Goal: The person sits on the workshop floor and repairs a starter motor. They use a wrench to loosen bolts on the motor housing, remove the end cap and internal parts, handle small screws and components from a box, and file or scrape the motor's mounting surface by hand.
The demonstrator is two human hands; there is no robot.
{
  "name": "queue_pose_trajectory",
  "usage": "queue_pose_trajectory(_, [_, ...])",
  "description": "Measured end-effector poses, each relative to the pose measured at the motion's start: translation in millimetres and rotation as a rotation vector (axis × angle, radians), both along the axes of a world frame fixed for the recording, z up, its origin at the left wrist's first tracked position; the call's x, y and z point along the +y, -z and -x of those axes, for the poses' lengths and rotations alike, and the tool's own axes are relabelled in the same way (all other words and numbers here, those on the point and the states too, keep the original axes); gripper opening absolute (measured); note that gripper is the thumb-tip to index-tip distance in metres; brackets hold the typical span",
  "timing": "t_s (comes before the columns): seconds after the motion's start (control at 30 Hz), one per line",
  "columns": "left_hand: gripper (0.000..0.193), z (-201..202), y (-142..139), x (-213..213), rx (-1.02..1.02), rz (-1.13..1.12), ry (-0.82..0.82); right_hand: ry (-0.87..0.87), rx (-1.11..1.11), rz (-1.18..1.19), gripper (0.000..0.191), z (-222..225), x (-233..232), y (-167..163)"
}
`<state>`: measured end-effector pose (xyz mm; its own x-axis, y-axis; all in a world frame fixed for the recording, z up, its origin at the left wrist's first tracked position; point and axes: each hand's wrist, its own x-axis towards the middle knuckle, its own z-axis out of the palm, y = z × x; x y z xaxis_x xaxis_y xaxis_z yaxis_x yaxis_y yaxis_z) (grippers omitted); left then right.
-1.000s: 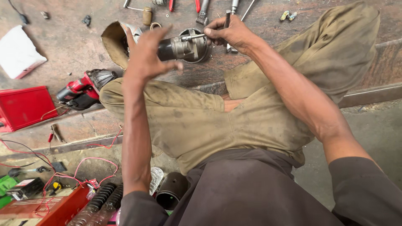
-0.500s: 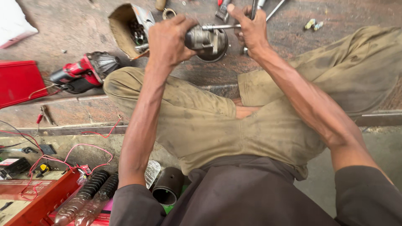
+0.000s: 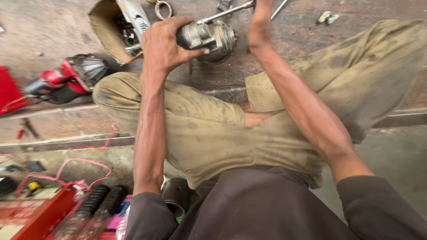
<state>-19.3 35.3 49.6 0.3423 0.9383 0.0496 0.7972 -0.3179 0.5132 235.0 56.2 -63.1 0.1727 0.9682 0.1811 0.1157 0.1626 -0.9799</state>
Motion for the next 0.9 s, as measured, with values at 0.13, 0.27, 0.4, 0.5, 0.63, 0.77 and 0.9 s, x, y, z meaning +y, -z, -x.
queue_pose_trajectory(0.13, [0.065, 0, 1, -13, -0.05, -0.073, -0.004, -0.388, 0.735, 0.397, 0.021, -40, 9, -2])
queue_pose_trajectory(0.27, [0.064, -5, 3, -29, 0.023, -0.169, -0.006, -0.477, 1.067, 0.38, 0.02, -57, -2, -18])
queue_pose_trajectory(0.4, [0.059, -8, 10, -38, 0.097, -0.272, 0.005, -0.292, 1.153, 0.658, 0.079, -56, -12, -45])
queue_pose_trajectory(0.5, [0.062, -6, 14, -36, 0.064, -0.297, 0.01, -0.345, 1.033, 0.751, 0.113, -58, -5, -62])
queue_pose_trajectory(0.63, [0.06, -1, 17, -27, 0.001, -0.298, 0.028, -0.704, -0.536, -0.062, 0.104, -62, -3, -70])
queue_pose_trajectory(0.77, [0.054, -1, 21, -24, -0.033, -0.293, 0.021, -0.54, -0.597, -0.263, 0.105, -48, -26, -62])
queue_pose_trajectory(0.9, [0.055, -1, 24, -25, -0.06, -0.321, 0.01, -0.48, -0.137, 0.209, 0.11, -40, -31, -58])
